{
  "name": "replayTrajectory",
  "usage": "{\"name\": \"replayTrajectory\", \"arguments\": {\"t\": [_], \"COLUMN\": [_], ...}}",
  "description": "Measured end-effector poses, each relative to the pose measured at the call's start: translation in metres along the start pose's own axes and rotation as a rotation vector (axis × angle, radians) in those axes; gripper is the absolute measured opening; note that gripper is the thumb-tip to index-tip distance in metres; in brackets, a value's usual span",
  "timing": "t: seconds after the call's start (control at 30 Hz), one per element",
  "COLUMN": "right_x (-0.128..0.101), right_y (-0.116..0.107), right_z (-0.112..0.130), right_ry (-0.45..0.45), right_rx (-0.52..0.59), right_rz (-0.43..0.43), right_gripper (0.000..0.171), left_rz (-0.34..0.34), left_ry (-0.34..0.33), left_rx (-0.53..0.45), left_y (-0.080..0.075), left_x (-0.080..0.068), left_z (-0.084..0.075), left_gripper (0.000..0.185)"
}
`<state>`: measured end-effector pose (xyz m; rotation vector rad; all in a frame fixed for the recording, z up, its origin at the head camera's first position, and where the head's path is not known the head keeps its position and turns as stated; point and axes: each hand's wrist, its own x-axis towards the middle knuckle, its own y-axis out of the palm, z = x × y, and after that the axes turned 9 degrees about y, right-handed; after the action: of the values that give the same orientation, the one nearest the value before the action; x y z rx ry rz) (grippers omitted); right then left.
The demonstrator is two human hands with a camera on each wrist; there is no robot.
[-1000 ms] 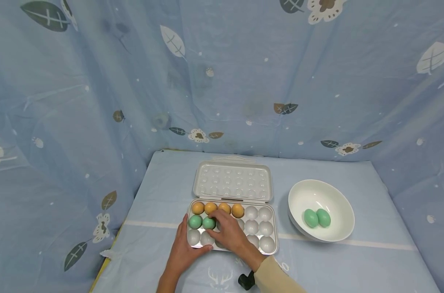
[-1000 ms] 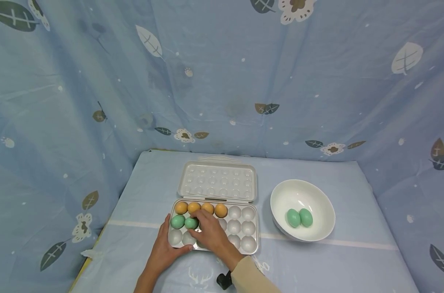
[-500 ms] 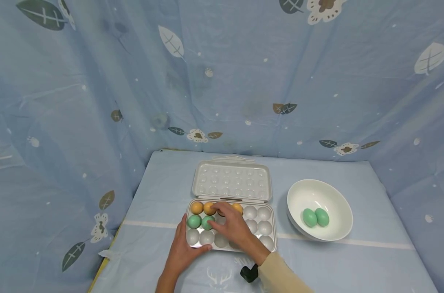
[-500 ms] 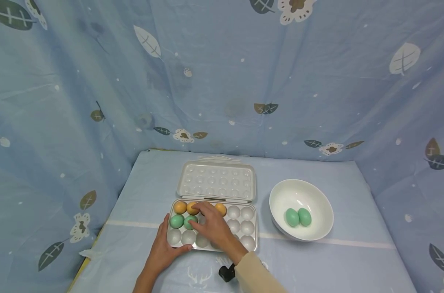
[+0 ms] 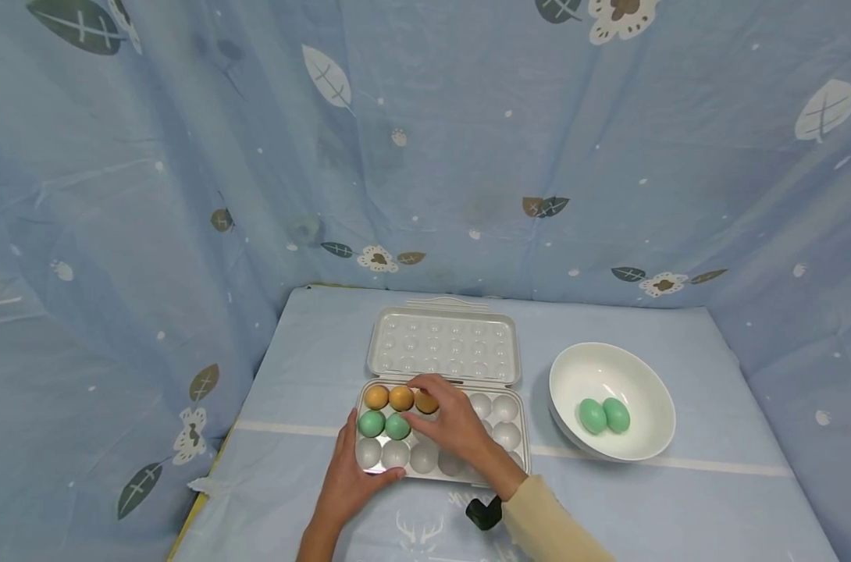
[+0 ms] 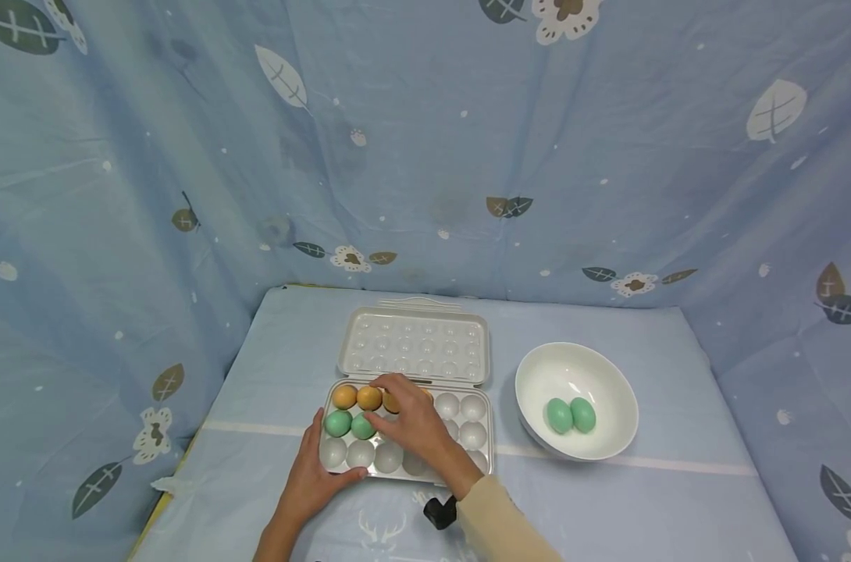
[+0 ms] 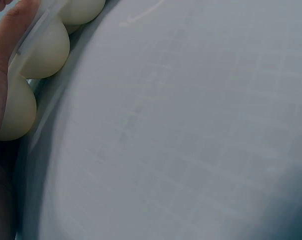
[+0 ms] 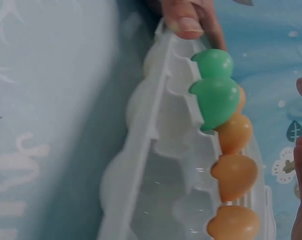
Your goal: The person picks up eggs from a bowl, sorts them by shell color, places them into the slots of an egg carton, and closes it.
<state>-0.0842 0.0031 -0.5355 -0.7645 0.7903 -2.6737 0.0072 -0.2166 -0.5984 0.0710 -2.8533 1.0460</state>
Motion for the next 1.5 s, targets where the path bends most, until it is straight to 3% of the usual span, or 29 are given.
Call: {"name": "replayTrajectory", "arguments": {"t": [0.53,0.93,1.5], "right_x": [0.007,0.009,0.003], "right_y": [-0.035,-0.056,-0.088], "right_z": [0.005,-0.003,-0.023], "right_ry": [0.036,-0.003,0.032], "right_rx": [-0.050,-0.002,0.014], "right_rz": [-0.026,-0.098,-0.190], "right_gripper": [0.053,0.055,0.057], "left_rz": [-0.003,-0.019,-0.038], "left_ry": [0.020,0.034,0.039], "left_rx": [-0.019,-0.024,-0.023], "left_y": [0.000,0.001,0.004], "left_x": [-0.002,0.000,0.000], "left_z": [0.002,0.003,0.008], "left_gripper": [0.143,0.143,0.143]}}
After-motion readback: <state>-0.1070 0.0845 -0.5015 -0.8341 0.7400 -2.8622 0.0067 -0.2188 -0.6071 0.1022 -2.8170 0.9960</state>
